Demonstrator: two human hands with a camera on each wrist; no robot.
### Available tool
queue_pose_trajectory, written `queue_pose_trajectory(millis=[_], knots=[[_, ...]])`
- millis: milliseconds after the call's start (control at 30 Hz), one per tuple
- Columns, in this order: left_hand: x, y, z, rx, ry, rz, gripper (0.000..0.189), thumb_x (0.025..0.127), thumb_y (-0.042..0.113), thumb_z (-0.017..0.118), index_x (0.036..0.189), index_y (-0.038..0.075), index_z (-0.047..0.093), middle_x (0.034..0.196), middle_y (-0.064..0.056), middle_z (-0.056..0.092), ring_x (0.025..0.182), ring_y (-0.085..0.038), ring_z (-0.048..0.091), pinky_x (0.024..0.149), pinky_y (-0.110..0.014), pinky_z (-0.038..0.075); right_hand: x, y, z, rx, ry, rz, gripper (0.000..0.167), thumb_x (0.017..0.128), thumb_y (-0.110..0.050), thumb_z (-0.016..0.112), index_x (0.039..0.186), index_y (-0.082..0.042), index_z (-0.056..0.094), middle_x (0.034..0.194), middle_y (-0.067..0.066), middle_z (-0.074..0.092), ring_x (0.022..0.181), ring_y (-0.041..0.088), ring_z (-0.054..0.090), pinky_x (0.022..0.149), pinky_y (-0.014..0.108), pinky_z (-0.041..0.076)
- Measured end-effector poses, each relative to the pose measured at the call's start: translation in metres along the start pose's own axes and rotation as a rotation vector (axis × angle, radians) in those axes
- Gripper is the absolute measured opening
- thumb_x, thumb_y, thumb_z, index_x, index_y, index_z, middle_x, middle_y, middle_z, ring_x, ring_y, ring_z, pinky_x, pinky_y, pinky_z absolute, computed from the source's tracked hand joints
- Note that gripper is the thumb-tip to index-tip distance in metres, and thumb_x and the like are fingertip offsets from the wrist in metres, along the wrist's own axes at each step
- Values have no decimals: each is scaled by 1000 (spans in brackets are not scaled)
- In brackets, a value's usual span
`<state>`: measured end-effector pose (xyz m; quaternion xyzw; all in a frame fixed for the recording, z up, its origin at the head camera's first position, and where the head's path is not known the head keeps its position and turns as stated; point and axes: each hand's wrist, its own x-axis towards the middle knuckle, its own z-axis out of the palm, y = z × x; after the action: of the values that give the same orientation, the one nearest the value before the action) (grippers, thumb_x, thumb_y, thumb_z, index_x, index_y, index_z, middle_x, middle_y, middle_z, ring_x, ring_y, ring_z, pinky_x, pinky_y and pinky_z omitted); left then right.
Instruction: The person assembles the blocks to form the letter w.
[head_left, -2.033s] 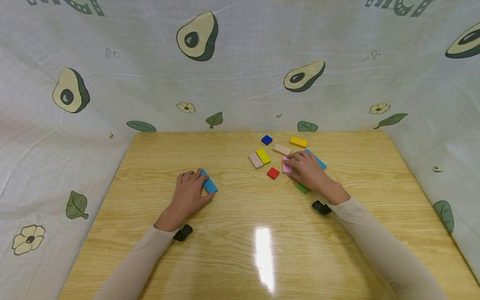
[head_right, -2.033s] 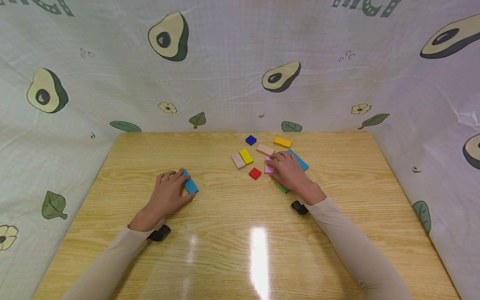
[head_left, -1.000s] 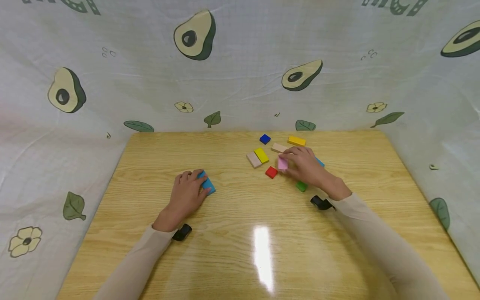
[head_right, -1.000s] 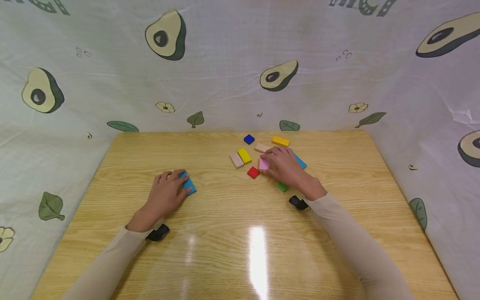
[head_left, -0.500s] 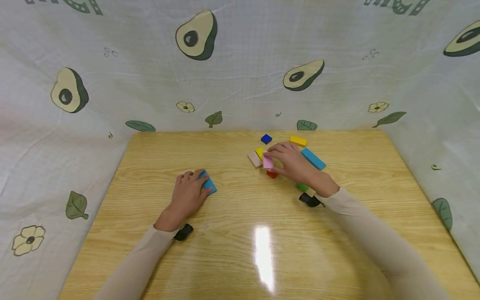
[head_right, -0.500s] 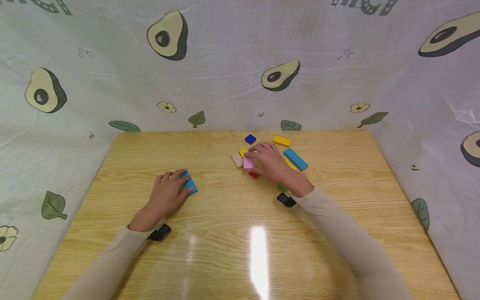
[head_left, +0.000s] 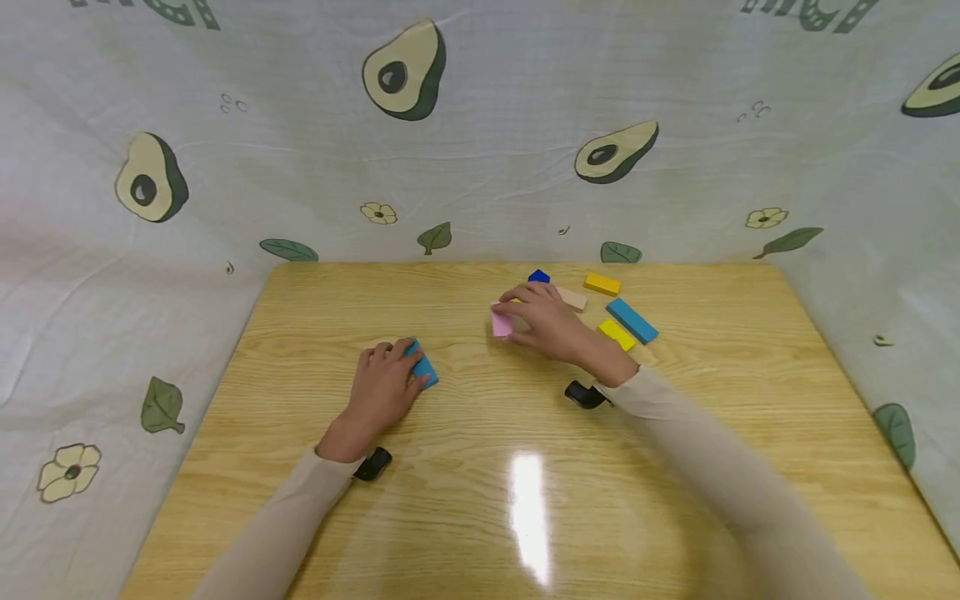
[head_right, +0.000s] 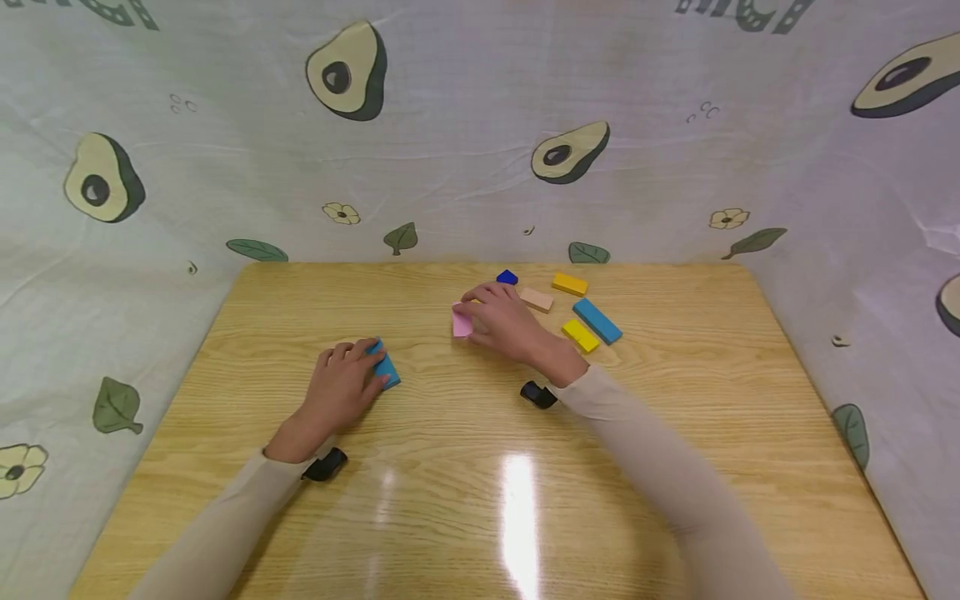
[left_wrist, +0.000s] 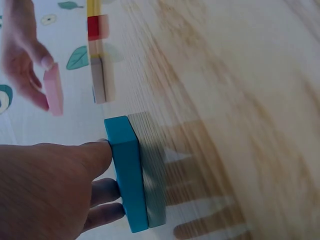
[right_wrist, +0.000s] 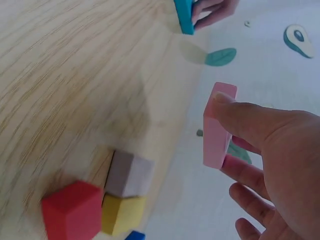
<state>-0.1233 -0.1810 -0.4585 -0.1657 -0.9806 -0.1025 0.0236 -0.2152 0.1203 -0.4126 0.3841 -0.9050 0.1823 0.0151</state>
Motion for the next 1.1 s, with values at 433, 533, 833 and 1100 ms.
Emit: queue_pose_trajectory(millis=[433, 533, 833, 1100], knots=[[-1, 0, 1, 40, -3, -4, 52, 103, 34, 70, 145, 4, 65, 153, -16, 58, 130, -42, 55, 109, -60, 42, 42, -21, 25, 5, 3, -78, 47, 96, -22, 81, 139, -7, 70, 141, 13, 65, 136, 35, 51, 119, 56, 34], [0, 1, 1, 34, -15, -13, 52, 104, 35, 69, 146, 4, 64, 155, -15, 57, 132, -41, 54, 111, -60, 41, 52, -26, 28, -1, -17, -72, 47, 98, -23, 80, 141, -8, 69, 142, 12, 64, 137, 35, 51, 120, 54, 33], [1, 1, 1, 37, -18, -9, 53, 104, 35, 70, 146, 4, 64, 156, -14, 56, 136, -42, 52, 115, -59, 38, 79, -34, 37, 9, -105, -40, 46, 101, -24, 76, 144, -10, 67, 148, 10, 61, 143, 34, 47, 123, 54, 31], [2, 0, 2, 70, -7, -3, 53, 104, 36, 69, 147, 5, 64, 155, -13, 57, 137, -42, 52, 115, -57, 40, 102, -43, 46, 18, -150, -42, 45, 102, -24, 75, 144, -10, 67, 148, 10, 61, 143, 34, 46, 124, 54, 30]])
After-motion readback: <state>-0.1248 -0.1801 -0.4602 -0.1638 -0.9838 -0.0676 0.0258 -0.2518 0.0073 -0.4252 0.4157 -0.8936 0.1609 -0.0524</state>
